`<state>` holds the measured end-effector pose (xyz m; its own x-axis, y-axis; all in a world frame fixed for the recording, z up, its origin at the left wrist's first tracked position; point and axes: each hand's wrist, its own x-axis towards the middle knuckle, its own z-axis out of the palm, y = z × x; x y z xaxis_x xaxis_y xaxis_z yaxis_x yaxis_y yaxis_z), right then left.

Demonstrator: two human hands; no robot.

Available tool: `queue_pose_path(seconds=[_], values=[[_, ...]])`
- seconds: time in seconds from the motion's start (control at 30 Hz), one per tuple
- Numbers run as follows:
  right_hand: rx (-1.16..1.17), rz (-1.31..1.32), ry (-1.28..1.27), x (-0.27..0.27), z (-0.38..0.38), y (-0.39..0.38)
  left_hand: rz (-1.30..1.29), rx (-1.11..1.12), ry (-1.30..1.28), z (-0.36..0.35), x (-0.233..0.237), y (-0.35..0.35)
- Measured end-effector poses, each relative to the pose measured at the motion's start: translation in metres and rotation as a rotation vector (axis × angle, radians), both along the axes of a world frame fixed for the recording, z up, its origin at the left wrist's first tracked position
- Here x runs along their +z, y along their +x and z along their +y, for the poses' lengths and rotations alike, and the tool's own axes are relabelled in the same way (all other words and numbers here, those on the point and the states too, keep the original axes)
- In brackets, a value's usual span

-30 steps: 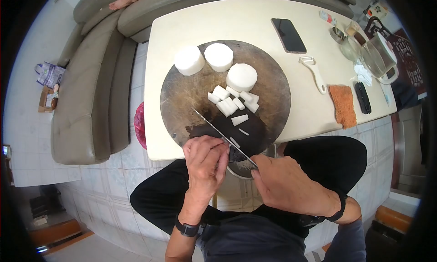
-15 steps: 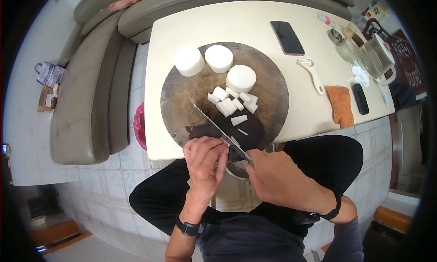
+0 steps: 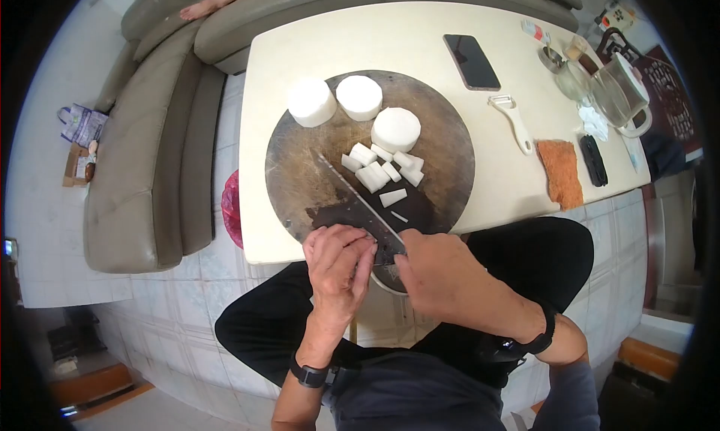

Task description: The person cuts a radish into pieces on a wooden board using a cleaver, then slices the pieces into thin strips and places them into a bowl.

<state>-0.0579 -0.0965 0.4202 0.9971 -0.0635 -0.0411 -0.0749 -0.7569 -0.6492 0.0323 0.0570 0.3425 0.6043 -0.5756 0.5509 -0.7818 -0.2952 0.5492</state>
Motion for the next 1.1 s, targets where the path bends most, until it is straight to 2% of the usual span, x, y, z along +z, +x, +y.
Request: queue_pose_path(seconds=[0.17, 0.4, 1.1], values=[[-0.004, -0.044, 0.057, 0.004, -0.008, -0.01, 0.109, 0.04, -0.078, 0.004, 0.001, -0.003], [0.035, -0.029, 0.093, 0.007, -0.008, -0.019, 0.044, 0.098, 0.0, 0.012, 0.007, -0.004], [0.053, 0.033, 0.085, 0.01, -0.003, -0.023, -0.019, 0.048, 0.141, 0.008, 0.014, -0.005]])
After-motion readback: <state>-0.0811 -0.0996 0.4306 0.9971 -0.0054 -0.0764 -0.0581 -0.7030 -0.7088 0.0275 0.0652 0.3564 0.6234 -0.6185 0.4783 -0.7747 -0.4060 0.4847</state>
